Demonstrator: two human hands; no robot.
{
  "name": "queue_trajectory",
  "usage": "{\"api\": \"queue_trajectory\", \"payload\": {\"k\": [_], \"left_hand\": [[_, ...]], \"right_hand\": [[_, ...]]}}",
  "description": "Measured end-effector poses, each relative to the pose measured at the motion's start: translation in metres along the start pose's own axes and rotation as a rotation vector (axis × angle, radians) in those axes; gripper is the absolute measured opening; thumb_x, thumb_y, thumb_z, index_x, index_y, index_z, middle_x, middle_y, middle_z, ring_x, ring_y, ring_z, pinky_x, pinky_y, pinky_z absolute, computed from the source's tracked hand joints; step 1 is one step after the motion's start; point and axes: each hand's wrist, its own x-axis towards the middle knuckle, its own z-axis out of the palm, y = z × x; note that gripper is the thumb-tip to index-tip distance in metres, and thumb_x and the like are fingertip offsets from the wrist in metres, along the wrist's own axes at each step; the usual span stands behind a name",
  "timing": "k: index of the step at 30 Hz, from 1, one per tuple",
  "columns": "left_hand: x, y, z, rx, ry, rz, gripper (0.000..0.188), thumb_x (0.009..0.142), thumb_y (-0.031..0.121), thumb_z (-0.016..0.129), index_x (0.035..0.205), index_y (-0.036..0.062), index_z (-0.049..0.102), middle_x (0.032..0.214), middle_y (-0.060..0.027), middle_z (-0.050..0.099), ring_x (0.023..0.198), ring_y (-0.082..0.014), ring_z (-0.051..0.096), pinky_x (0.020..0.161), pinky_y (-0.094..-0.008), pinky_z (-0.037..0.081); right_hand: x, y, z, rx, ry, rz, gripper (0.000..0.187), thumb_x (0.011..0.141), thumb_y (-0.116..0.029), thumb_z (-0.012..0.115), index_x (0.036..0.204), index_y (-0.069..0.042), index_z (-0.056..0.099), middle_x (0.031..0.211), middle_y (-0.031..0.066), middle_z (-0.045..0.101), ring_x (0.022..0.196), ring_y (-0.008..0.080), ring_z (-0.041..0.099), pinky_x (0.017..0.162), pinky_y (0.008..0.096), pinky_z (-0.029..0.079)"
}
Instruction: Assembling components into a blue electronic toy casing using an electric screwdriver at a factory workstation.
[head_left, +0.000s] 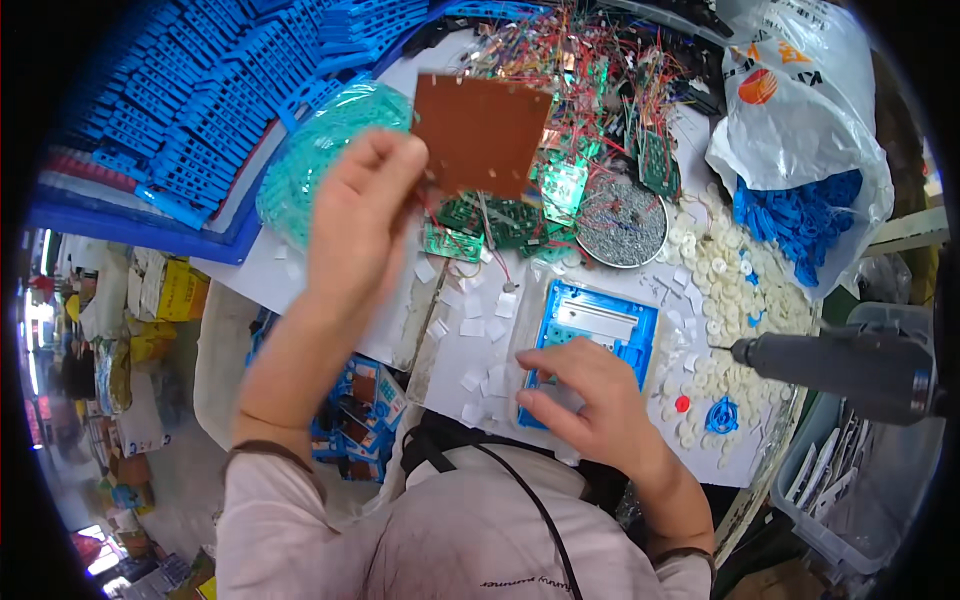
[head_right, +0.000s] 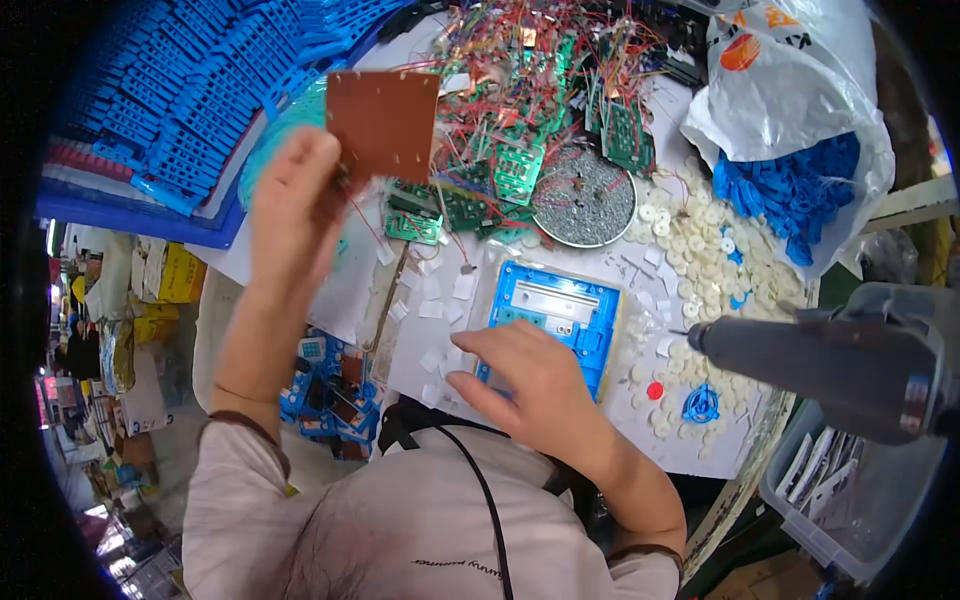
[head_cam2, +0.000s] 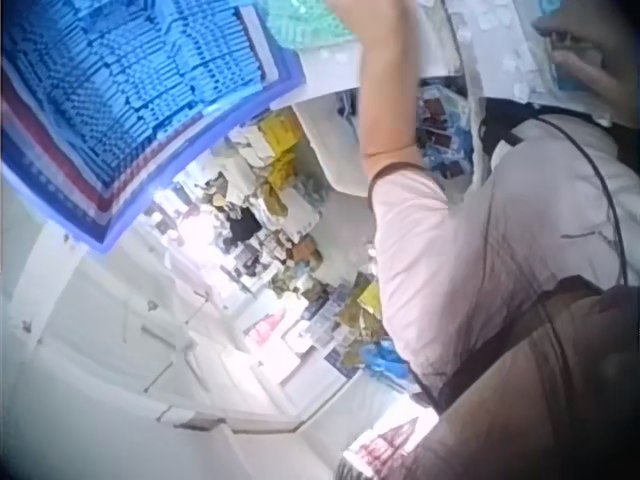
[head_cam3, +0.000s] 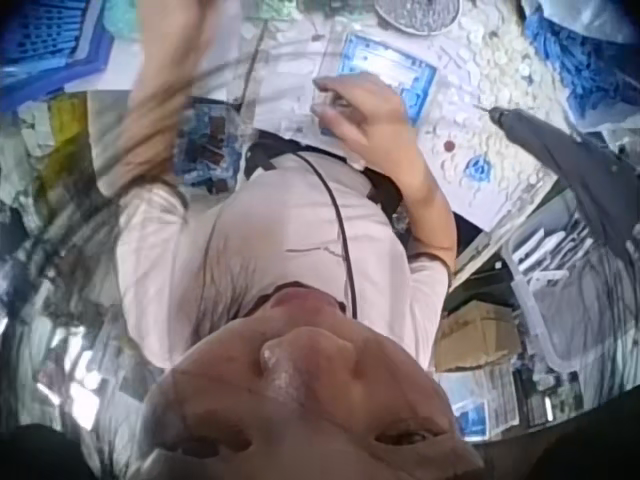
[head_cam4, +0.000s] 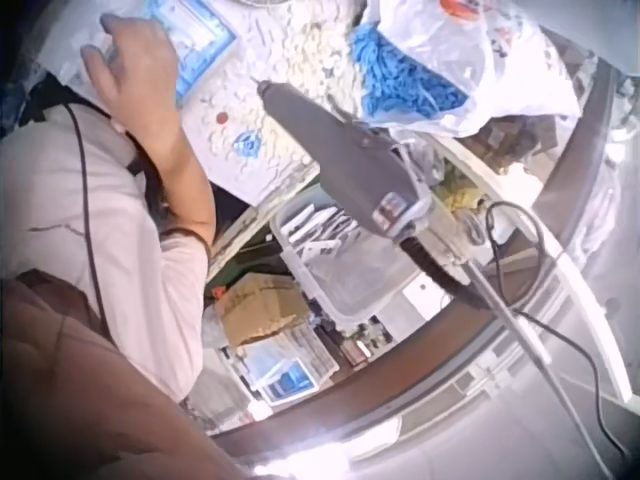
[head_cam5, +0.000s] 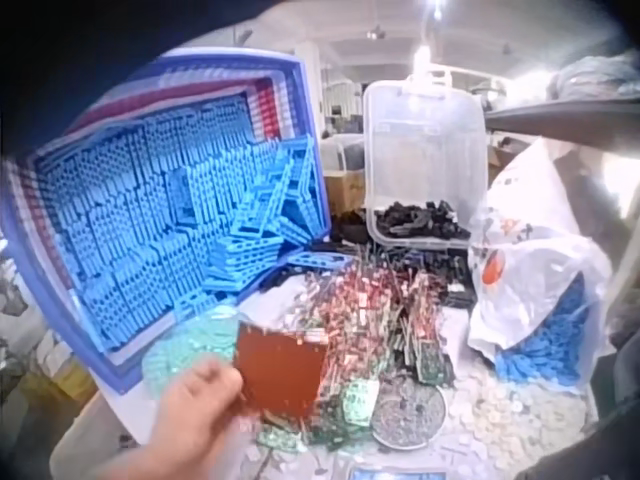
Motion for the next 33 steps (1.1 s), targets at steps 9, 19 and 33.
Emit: {"api": "queue_trajectory", "payload": {"k": [9, 19, 33], "left_hand": [[-0.118, -0.025, 0.044, -0.614, 0.201, -0.738, 0.01, 0.103, 0.016, 0.058, 0.103, 0.0063, 0.06, 0.098, -0.0047, 0.065, 0.084, -0.0123, 0.06, 0.07, -0.0273, 0.048], [-0.11, 0.005, -0.012, 0.59, -0.288, -0.06, 0.018, 0.084, 0.006, 0.075, 0.096, 0.004, 0.061, 0.1, -0.0059, 0.064, 0.091, -0.0117, 0.061, 0.074, -0.0267, 0.045], [-0.117, -0.06, 0.014, -0.378, -0.199, -0.716, 0.061, 0.088, 0.025, 0.077, 0.136, 0.0021, 0.046, 0.125, -0.0128, 0.063, 0.106, -0.0251, 0.068, 0.084, -0.0448, 0.06]], "right_hand": [[0.029, 0.001, 0.032, 0.885, 0.289, 0.271, 0.052, 0.088, -0.012, 0.076, 0.134, 0.0, 0.055, 0.11, 0.0051, 0.066, 0.086, 0.0097, 0.057, 0.07, 0.0246, 0.048], [0.016, -0.006, 0.007, 1.007, 0.228, 0.324, 0.021, 0.091, -0.004, 0.072, 0.11, 0.0, 0.062, 0.093, 0.0033, 0.067, 0.075, 0.0058, 0.062, 0.063, 0.0203, 0.05], [0.003, 0.006, 0.011, 1.074, 0.423, 0.252, 0.013, 0.094, -0.006, 0.07, 0.103, 0.002, 0.064, 0.09, 0.0092, 0.07, 0.079, 0.0144, 0.07, 0.068, 0.0283, 0.058]]}}
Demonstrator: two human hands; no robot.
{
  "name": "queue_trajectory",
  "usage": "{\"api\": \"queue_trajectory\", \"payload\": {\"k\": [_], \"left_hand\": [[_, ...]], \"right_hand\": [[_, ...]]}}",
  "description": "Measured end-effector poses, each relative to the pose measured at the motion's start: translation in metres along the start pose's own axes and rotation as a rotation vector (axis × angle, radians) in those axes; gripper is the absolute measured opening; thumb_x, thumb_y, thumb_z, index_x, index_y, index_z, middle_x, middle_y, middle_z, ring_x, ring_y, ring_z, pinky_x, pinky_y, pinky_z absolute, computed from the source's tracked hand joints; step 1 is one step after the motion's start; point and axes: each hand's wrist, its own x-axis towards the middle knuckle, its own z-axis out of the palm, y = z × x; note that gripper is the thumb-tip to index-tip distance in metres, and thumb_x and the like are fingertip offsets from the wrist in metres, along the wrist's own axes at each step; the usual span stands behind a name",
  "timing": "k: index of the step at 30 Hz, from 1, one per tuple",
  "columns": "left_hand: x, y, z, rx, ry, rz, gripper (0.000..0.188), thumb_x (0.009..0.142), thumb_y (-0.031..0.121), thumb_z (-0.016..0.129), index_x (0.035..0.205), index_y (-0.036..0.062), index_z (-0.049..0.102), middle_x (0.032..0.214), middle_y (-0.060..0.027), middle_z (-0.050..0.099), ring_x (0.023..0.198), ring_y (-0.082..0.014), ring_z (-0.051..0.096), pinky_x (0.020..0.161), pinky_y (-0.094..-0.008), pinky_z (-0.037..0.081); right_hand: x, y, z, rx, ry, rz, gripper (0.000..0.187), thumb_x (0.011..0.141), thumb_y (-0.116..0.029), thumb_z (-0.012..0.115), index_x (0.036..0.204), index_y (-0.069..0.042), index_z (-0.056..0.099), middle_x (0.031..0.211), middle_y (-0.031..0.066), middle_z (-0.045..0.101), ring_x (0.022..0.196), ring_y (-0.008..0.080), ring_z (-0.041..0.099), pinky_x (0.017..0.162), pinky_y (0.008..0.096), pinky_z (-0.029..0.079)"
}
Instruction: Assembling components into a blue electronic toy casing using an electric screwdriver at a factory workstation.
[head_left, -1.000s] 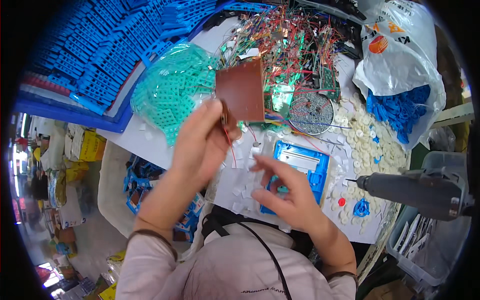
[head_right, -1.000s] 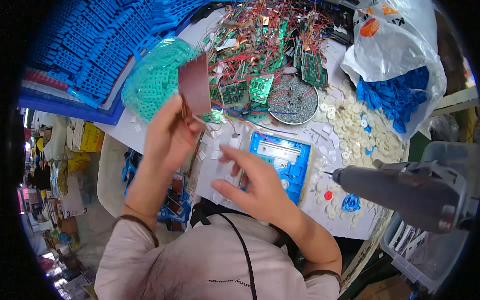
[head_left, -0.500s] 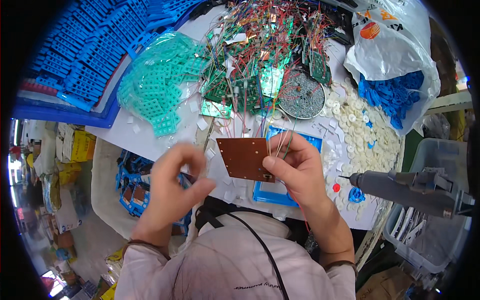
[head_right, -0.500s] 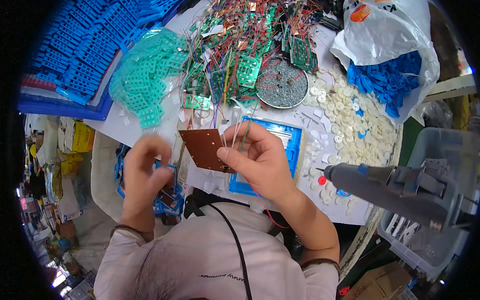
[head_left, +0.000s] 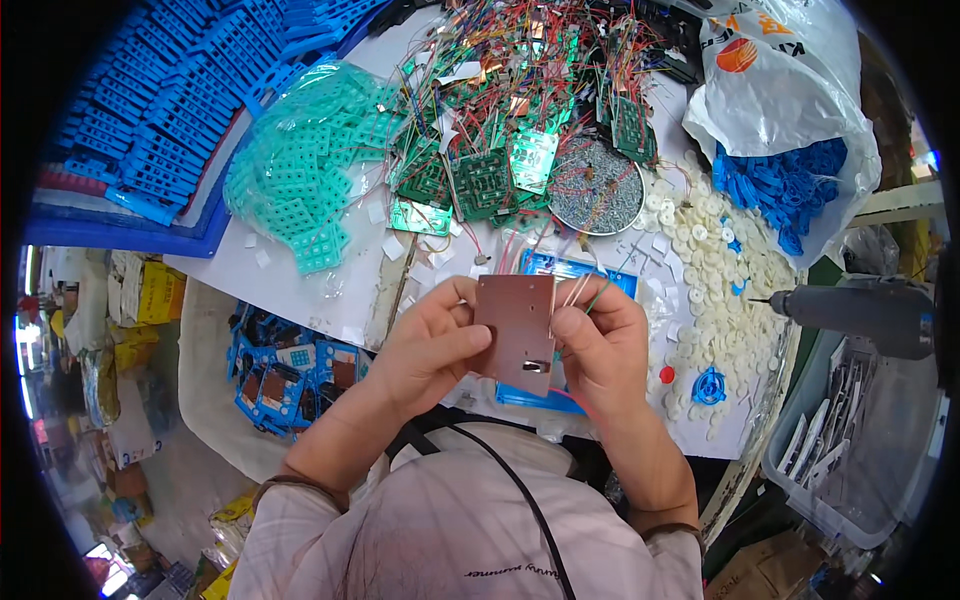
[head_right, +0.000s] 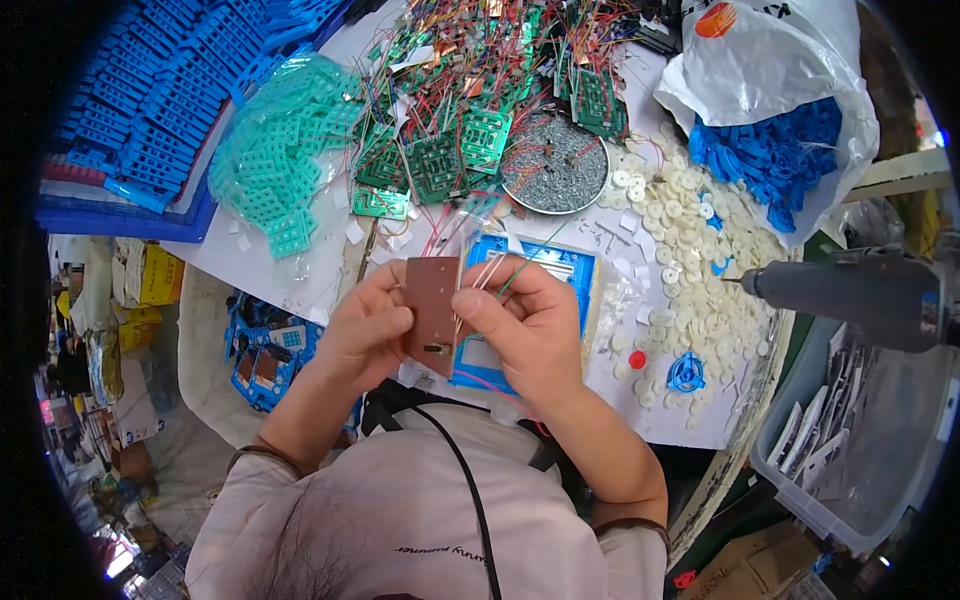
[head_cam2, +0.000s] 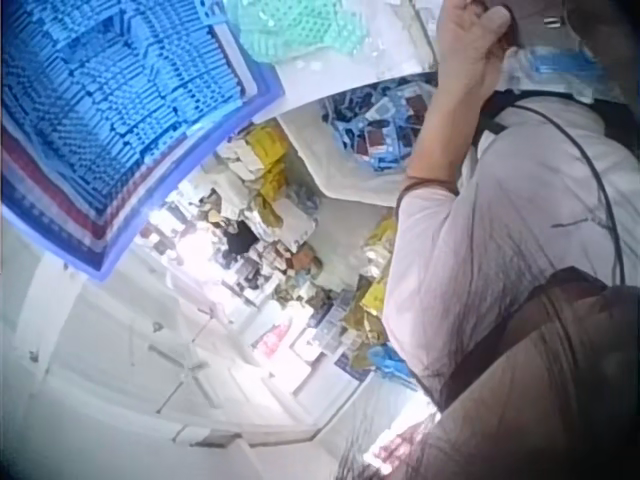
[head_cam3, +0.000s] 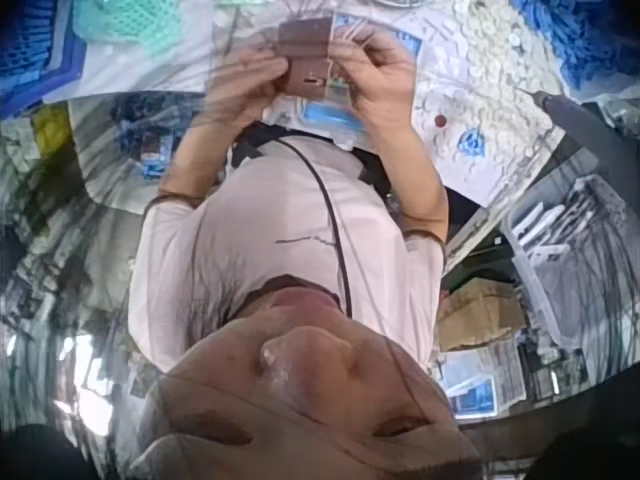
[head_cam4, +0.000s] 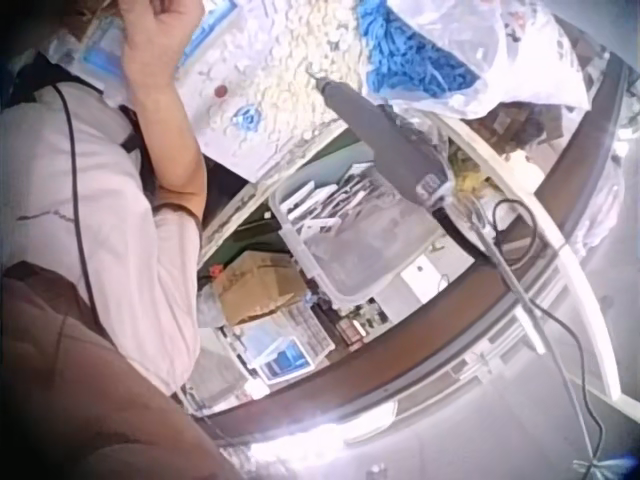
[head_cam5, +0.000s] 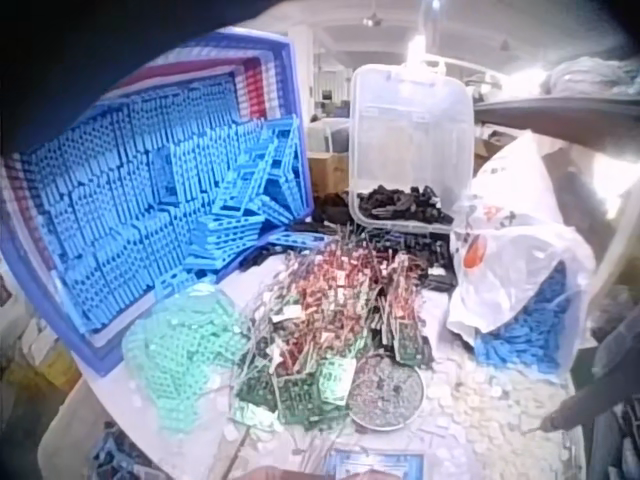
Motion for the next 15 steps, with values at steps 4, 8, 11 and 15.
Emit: {"api": "queue_trajectory", "payload": {"k": [4, 8, 11, 15], "left_hand": [[-0.001, 0.008, 0.011, -0.196, -0.062, -0.032, 0.053, 0.091, 0.018, 0.072, 0.136, 0.0017, 0.048, 0.124, -0.0132, 0.065, 0.103, -0.0231, 0.069, 0.076, -0.0397, 0.061], [-0.006, 0.005, -0.003, -0.118, -0.024, 0.032, 0.048, 0.095, 0.01, 0.066, 0.138, 0.002, 0.048, 0.122, -0.012, 0.066, 0.1, -0.0186, 0.069, 0.072, -0.0322, 0.057], [-0.005, 0.004, -0.007, 0.037, -0.002, 0.219, 0.046, 0.096, 0.01, 0.064, 0.138, 0.0011, 0.048, 0.117, -0.0131, 0.067, 0.093, -0.0178, 0.07, 0.057, -0.0269, 0.053], [-0.007, 0.008, -0.006, 0.017, -0.11, 0.186, 0.046, 0.097, 0.009, 0.061, 0.14, 0.0017, 0.045, 0.116, -0.0151, 0.067, 0.087, -0.0168, 0.07, 0.048, -0.0234, 0.049]], "right_hand": [[-0.004, 0.001, -0.003, 0.004, -0.022, 0.029, 0.013, 0.096, -0.008, 0.067, 0.102, 0.003, 0.066, 0.092, 0.0106, 0.071, 0.079, 0.016, 0.07, 0.068, 0.0291, 0.058], [-0.011, -0.008, -0.007, -0.02, 0.03, 0.197, 0.015, 0.098, -0.009, 0.065, 0.096, 0.005, 0.068, 0.092, 0.0127, 0.071, 0.076, 0.0169, 0.069, 0.067, 0.0292, 0.058], [-0.023, -0.007, -0.006, -0.242, -0.005, 0.124, 0.017, 0.098, -0.009, 0.063, 0.092, 0.005, 0.069, 0.098, 0.0153, 0.071, 0.076, 0.0177, 0.068, 0.065, 0.0283, 0.055], [-0.01, -0.018, -0.005, -0.96, -0.144, -0.613, 0.022, 0.098, -0.012, 0.056, 0.09, 0.005, 0.066, 0.111, 0.0226, 0.068, 0.078, 0.0239, 0.065, 0.072, 0.0354, 0.054]]}}
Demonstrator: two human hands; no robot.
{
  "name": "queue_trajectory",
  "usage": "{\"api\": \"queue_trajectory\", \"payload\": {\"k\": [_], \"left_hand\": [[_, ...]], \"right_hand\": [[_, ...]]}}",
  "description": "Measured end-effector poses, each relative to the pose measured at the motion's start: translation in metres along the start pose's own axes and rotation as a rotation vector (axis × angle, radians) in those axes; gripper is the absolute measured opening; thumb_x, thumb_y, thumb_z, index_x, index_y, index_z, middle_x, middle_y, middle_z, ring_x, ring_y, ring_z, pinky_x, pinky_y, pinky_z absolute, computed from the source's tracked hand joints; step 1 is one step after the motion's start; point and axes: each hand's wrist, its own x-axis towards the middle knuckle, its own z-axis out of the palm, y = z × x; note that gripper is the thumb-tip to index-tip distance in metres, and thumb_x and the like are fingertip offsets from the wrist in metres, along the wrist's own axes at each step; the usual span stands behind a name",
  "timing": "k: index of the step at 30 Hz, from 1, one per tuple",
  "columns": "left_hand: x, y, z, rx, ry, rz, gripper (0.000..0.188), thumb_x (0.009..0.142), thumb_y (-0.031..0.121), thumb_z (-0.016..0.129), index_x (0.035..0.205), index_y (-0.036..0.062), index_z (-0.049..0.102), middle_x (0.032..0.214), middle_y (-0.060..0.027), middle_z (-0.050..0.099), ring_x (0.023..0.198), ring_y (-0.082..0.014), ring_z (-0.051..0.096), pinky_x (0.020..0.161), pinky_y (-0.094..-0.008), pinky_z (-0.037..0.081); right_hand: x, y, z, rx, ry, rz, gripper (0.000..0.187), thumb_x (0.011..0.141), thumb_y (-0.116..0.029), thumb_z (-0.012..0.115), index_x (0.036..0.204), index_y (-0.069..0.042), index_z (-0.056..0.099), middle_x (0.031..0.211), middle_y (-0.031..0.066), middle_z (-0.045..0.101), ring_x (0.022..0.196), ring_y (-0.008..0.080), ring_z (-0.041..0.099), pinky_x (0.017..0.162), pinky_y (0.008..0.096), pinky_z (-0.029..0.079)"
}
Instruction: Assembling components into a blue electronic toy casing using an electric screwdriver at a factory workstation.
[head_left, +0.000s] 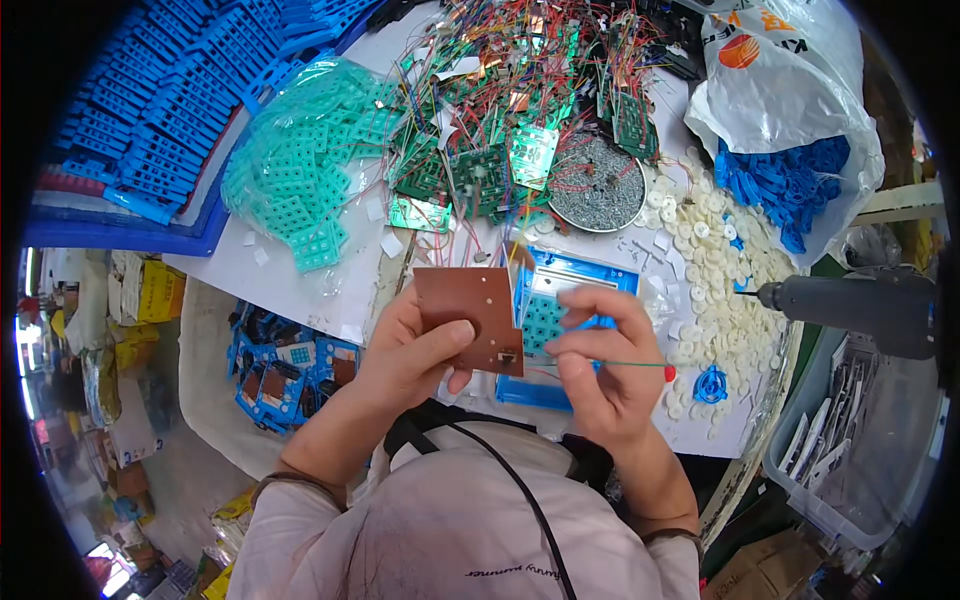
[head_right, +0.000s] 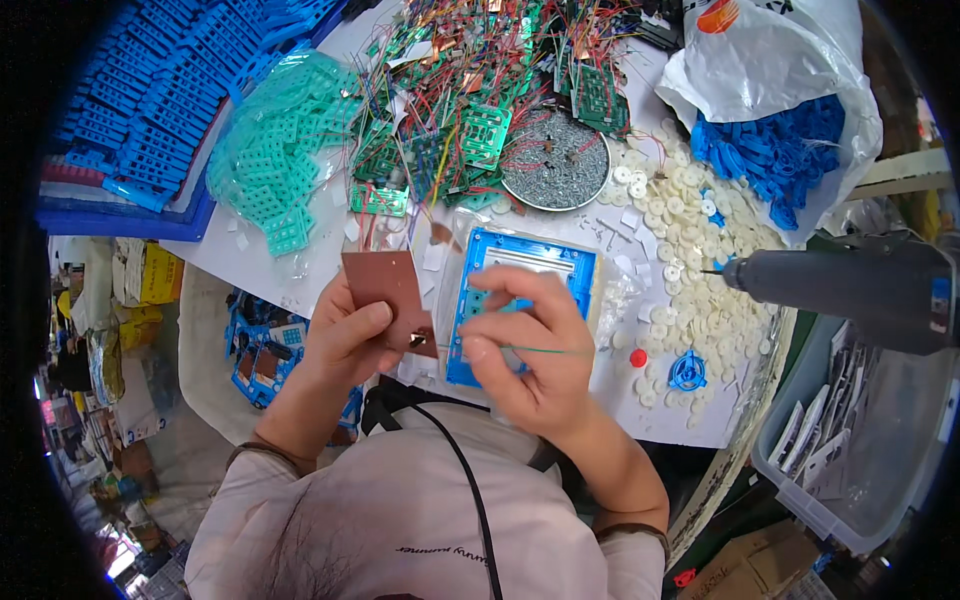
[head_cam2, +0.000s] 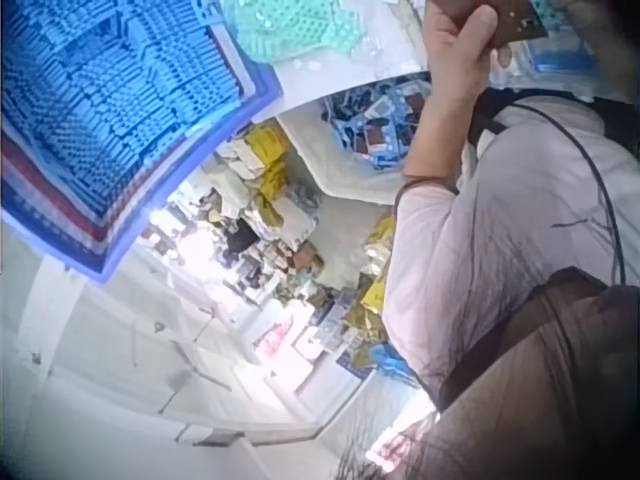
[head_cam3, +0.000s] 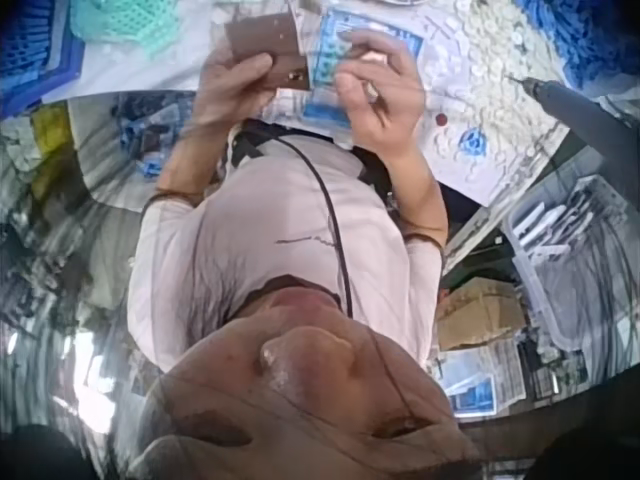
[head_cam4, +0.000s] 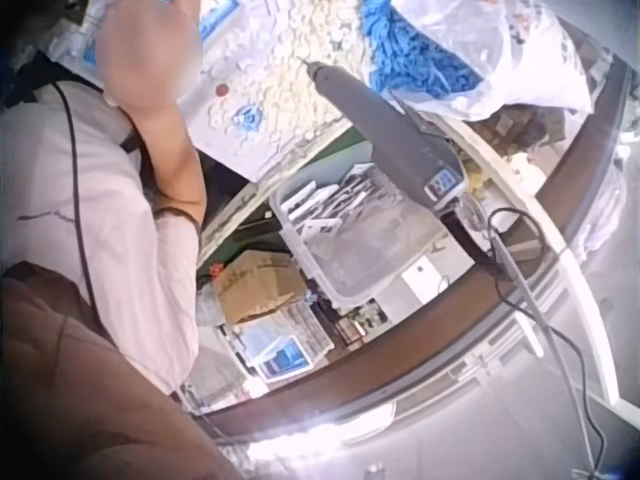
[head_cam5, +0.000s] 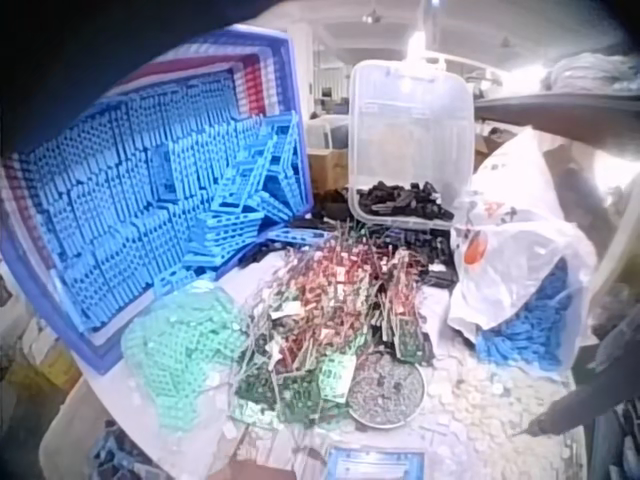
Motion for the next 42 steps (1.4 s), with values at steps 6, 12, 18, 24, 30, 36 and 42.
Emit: {"api": "queue_trajectory", "payload": {"k": [6, 12, 18, 24, 30, 36, 42], "left_hand": [[-0.005, -0.004, -0.005, -0.035, -0.039, 0.0, 0.047, 0.099, 0.011, 0.059, 0.142, 0.002, 0.043, 0.119, -0.0162, 0.066, 0.092, -0.0183, 0.07, 0.049, -0.0233, 0.05], [0.004, 0.001, 0.015, 0.029, -0.04, 0.069, 0.045, 0.105, 0.016, 0.048, 0.145, -0.0029, 0.038, 0.133, -0.0216, 0.058, 0.115, -0.0298, 0.066, 0.073, -0.0353, 0.064], [-0.001, 0.0, 0.01, 0.398, -0.172, 0.043, 0.034, 0.107, 0.014, 0.045, 0.135, -0.0013, 0.034, 0.126, -0.0207, 0.062, 0.109, -0.0298, 0.069, 0.077, -0.0378, 0.064], [-0.014, 0.006, 0.026, 0.41, -0.025, -0.193, 0.021, 0.105, 0.009, 0.047, 0.123, 0.0061, 0.036, 0.1, -0.0113, 0.065, 0.084, -0.0141, 0.068, 0.056, -0.0244, 0.059], [-0.031, 0.0, 0.023, 0.604, -0.288, -0.295, 0.021, 0.102, 0.005, 0.053, 0.121, 0.0043, 0.044, 0.089, -0.0104, 0.067, 0.083, -0.0159, 0.071, 0.057, -0.0279, 0.057], [-0.013, -0.018, 0.028, 0.844, -0.635, -0.357, 0.028, 0.098, 0.006, 0.059, 0.123, 0.0046, 0.047, 0.098, -0.0147, 0.07, 0.078, -0.0205, 0.069, 0.068, -0.0337, 0.056], [-0.036, -0.017, 0.018, 0.501, -0.281, -0.511, 0.078, 0.096, -0.006, 0.057, 0.158, 0.0064, 0.013, 0.139, -0.0181, 0.056, 0.111, -0.017, 0.062, 0.098, -0.0321, 0.048]], "right_hand": [[0.002, 0.006, 0.0, 0.388, -0.242, 0.267, 0.019, 0.099, -0.011, 0.054, 0.091, 0.001, 0.066, 0.094, 0.0146, 0.07, 0.083, 0.0229, 0.068, 0.076, 0.0342, 0.053], [-0.017, -0.012, 0.01, 0.397, -0.194, 0.551, 0.021, 0.103, -0.011, 0.05, 0.105, 0.004, 0.066, 0.084, 0.0079, 0.07, 0.067, 0.0089, 0.064, 0.057, 0.0233, 0.049], [-0.009, -0.009, 0.004, 0.346, 0.03, 0.505, 0.021, 0.091, -0.005, 0.07, 0.111, 0.004, 0.066, 0.093, 0.0051, 0.067, 0.054, 0.001, 0.04, 0.049, 0.0184, 0.032], [-0.033, -0.008, -0.004, 0.617, 0.168, 0.703, 0.004, 0.09, 0.001, 0.07, 0.094, 0.002, 0.07, 0.081, 0.002, 0.063, 0.062, 0.0019, 0.049, 0.051, 0.0188, 0.034], [-0.103, -0.015, -0.045, 0.463, -0.266, 0.567, 0.031, 0.085, -0.02, 0.077, 0.106, 0.003, 0.07, 0.093, 0.0119, 0.064, 0.088, 0.0214, 0.061, 0.077, 0.0323, 0.047], [-0.074, -0.026, -0.059, 0.222, -0.404, 0.628, 0.042, 0.083, -0.029, 0.08, 0.11, 0.002, 0.07, 0.11, 0.0137, 0.065, 0.095, 0.0212, 0.06, 0.084, 0.0332, 0.046], [-0.031, 0.009, -0.043, 0.185, -0.24, 0.83, 0.011, 0.09, -0.007, 0.071, 0.095, 0.002, 0.069, 0.081, 0.0034, 0.066, 0.069, 0.0062, 0.055, 0.057, 0.0248, 0.043]]}}
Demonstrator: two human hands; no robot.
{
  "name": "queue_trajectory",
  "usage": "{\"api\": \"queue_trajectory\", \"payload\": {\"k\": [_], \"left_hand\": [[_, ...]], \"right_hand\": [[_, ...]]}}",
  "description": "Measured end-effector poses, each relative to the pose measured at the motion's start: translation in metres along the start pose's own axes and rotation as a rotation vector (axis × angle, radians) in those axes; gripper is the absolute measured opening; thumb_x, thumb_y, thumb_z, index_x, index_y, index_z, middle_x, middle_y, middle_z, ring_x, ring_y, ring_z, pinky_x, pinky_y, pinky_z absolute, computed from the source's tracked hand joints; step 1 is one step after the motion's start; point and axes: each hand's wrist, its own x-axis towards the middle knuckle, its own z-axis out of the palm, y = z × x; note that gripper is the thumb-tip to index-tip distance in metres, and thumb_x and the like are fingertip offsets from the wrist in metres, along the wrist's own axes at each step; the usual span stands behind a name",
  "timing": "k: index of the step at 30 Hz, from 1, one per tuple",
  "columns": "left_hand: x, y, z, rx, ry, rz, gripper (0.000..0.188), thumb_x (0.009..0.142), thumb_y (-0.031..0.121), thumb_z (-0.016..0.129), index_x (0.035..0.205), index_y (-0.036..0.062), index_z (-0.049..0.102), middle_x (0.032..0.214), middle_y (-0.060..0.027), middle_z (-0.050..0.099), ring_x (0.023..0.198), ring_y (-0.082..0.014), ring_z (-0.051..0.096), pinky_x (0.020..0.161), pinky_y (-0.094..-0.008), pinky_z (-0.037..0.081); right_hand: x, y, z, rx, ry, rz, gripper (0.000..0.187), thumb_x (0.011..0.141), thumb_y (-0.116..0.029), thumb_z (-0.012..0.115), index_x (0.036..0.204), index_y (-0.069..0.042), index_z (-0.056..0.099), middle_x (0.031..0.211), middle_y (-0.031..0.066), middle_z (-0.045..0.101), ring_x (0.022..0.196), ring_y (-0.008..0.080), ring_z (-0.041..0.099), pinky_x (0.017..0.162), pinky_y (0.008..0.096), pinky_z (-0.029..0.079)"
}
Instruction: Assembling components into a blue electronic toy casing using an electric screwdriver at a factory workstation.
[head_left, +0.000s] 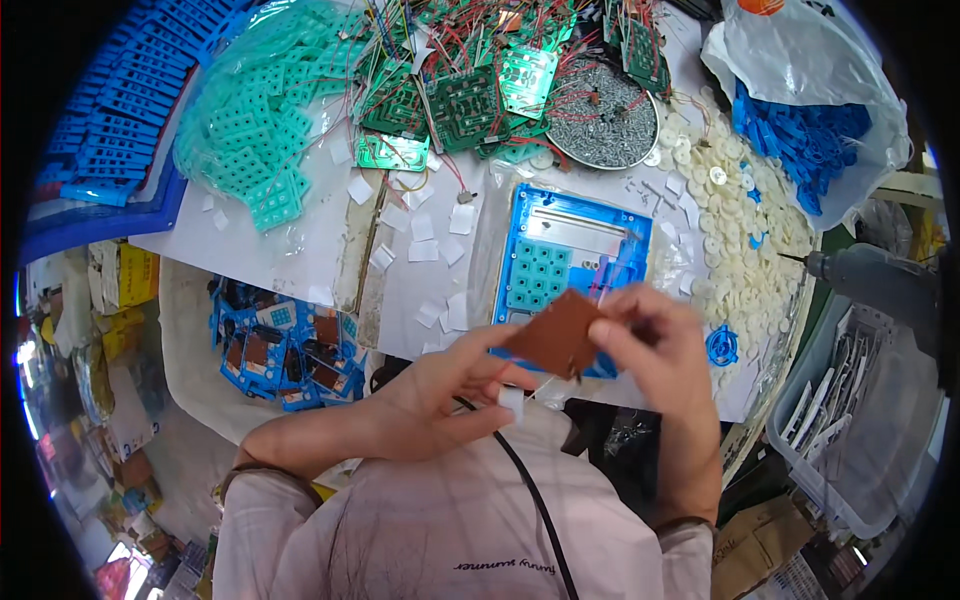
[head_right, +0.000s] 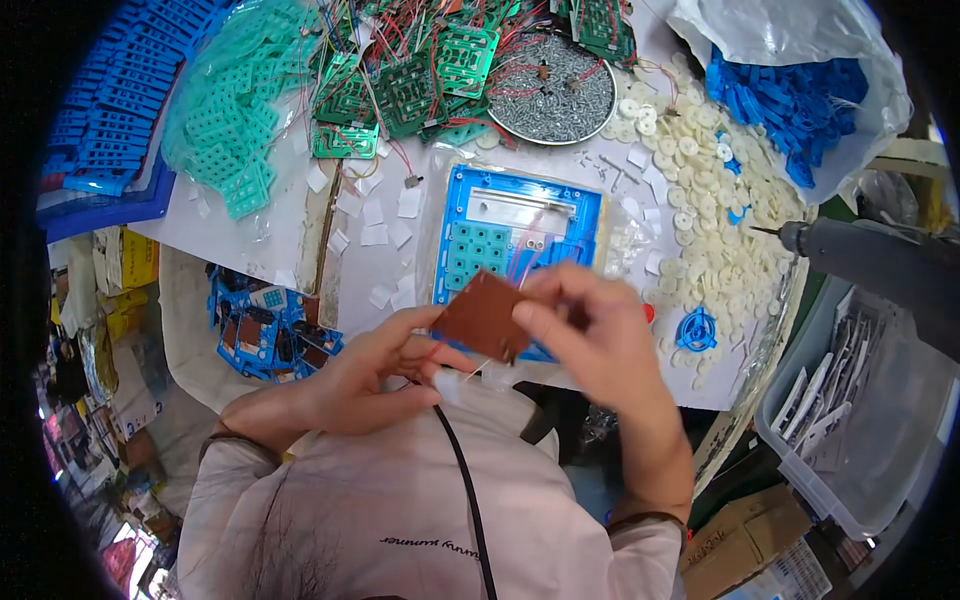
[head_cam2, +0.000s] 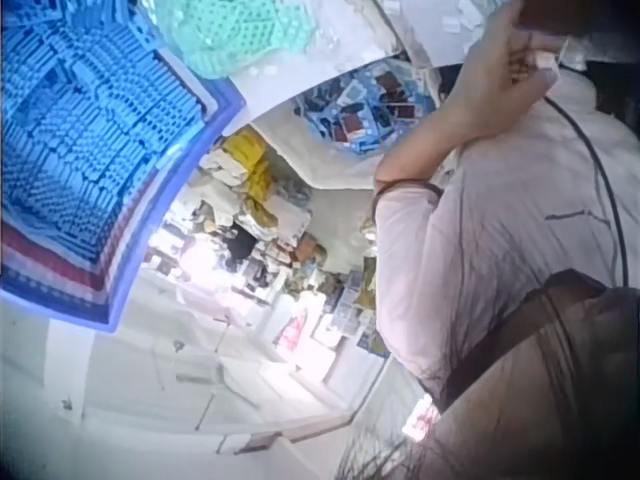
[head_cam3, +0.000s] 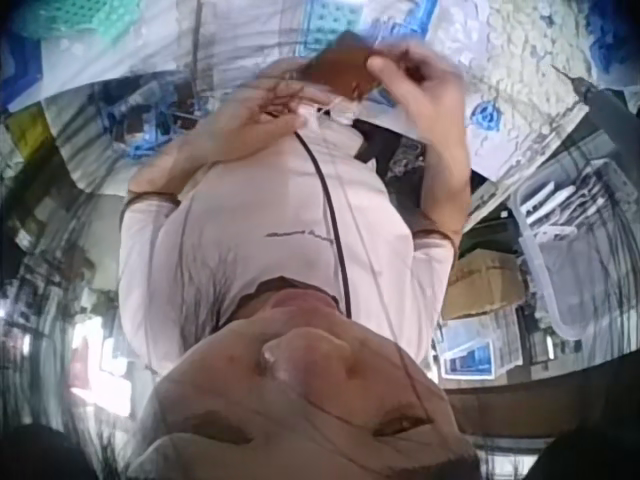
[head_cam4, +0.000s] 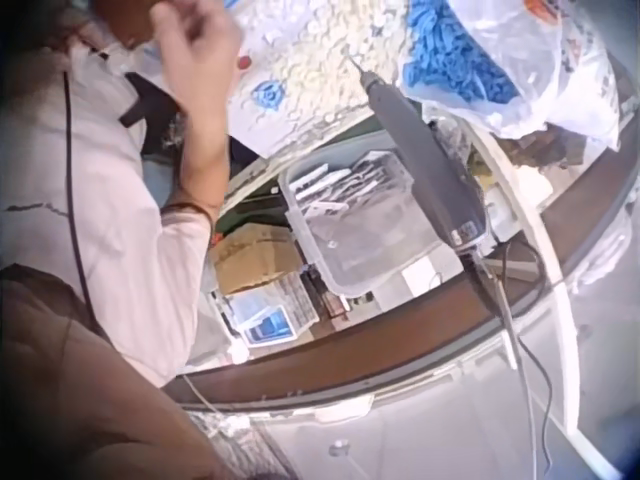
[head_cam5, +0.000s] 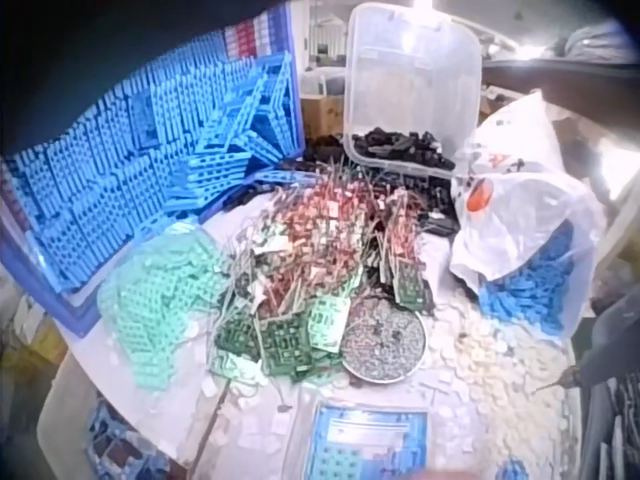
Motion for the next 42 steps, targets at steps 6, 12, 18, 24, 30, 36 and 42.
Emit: {"api": "queue_trajectory", "payload": {"k": [6, 12, 18, 24, 30, 36, 42], "left_hand": [[-0.003, -0.009, 0.001, -0.133, 0.065, -0.025, 0.088, 0.095, -0.005, 0.059, 0.162, 0.009, 0.005, 0.141, -0.0182, 0.053, 0.117, -0.0195, 0.06, 0.104, -0.0369, 0.045], [-0.008, 0.007, -0.007, 0.394, -0.091, -0.034, 0.071, 0.094, 0.008, 0.064, 0.156, 0.0036, 0.03, 0.114, -0.0177, 0.068, 0.1, -0.0245, 0.068, 0.089, -0.0382, 0.053], [-0.009, 0.034, -0.018, 1.145, 0.224, 0.099, 0.054, 0.084, 0.022, 0.076, 0.131, 0.0033, 0.056, 0.09, -0.0145, 0.062, 0.077, -0.032, 0.065, 0.065, -0.0422, 0.051], [0.026, 0.035, -0.029, 1.185, 0.339, 0.626, 0.037, 0.076, 0.014, 0.081, 0.108, 0.0039, 0.065, 0.094, -0.0111, 0.062, 0.084, -0.032, 0.062, 0.068, -0.0409, 0.05], [0.026, 0.026, -0.041, 1.185, 0.32, 0.449, 0.039, 0.076, 0.02, 0.08, 0.109, 0.0045, 0.066, 0.109, -0.0114, 0.063, 0.099, -0.0306, 0.062, 0.086, -0.0449, 0.049], [0.038, 0.017, -0.033, 1.529, 0.19, 0.582, 0.054, 0.078, 0.036, 0.076, 0.121, 0.005, 0.065, 0.132, -0.0092, 0.061, 0.128, -0.0258, 0.055, 0.106, -0.052, 0.038], [0.04, 0.018, -0.032, 1.587, 0.165, 0.587, 0.054, 0.084, 0.042, 0.07, 0.122, 0.004, 0.065, 0.134, -0.0106, 0.06, 0.13, -0.0251, 0.054, 0.101, -0.0481, 0.04]], "right_hand": [[0.055, -0.003, -0.008, -0.166, -0.144, 0.041, 0.01, 0.089, -0.008, 0.07, 0.092, 0.001, 0.066, 0.072, 0.0048, 0.063, 0.065, 0.0131, 0.057, 0.061, 0.0301, 0.047], [0.074, -0.013, -0.003, -0.622, -0.133, -0.327, 0.014, 0.087, -0.008, 0.073, 0.095, 0.0, 0.064, 0.079, 0.0105, 0.065, 0.066, 0.0225, 0.06, 0.063, 0.0323, 0.048], [0.076, -0.017, -0.002, -0.782, -0.141, -0.287, 0.018, 0.085, -0.012, 0.073, 0.096, 0.0, 0.065, 0.082, 0.0186, 0.065, 0.07, 0.0367, 0.059, 0.067, 0.0387, 0.05], [0.076, -0.017, 0.0, -0.674, -0.158, -0.241, 0.02, 0.085, -0.012, 0.071, 0.093, 0.003, 0.062, 0.085, 0.0239, 0.065, 0.083, 0.045, 0.062, 0.073, 0.0509, 0.049], [0.075, -0.015, 0.002, -0.776, -0.103, -0.28, 0.023, 0.084, -0.013, 0.072, 0.091, 0.003, 0.058, 0.085, 0.0235, 0.065, 0.083, 0.0453, 0.062, 0.075, 0.0504, 0.049], [0.059, -0.032, 0.019, -0.88, 0.198, -0.35, 0.044, 0.081, -0.006, 0.077, 0.121, 0.0, 0.06, 0.111, 0.019, 0.064, 0.101, 0.0423, 0.062, 0.082, 0.0401, 0.051], [0.007, -0.011, 0.015, -1.035, 0.03, -0.603, 0.073, 0.083, -0.032, 0.076, 0.141, 0.003, 0.049, 0.149, 0.0208, 0.047, 0.136, 0.0411, 0.046, 0.111, 0.0547, 0.035]]}}
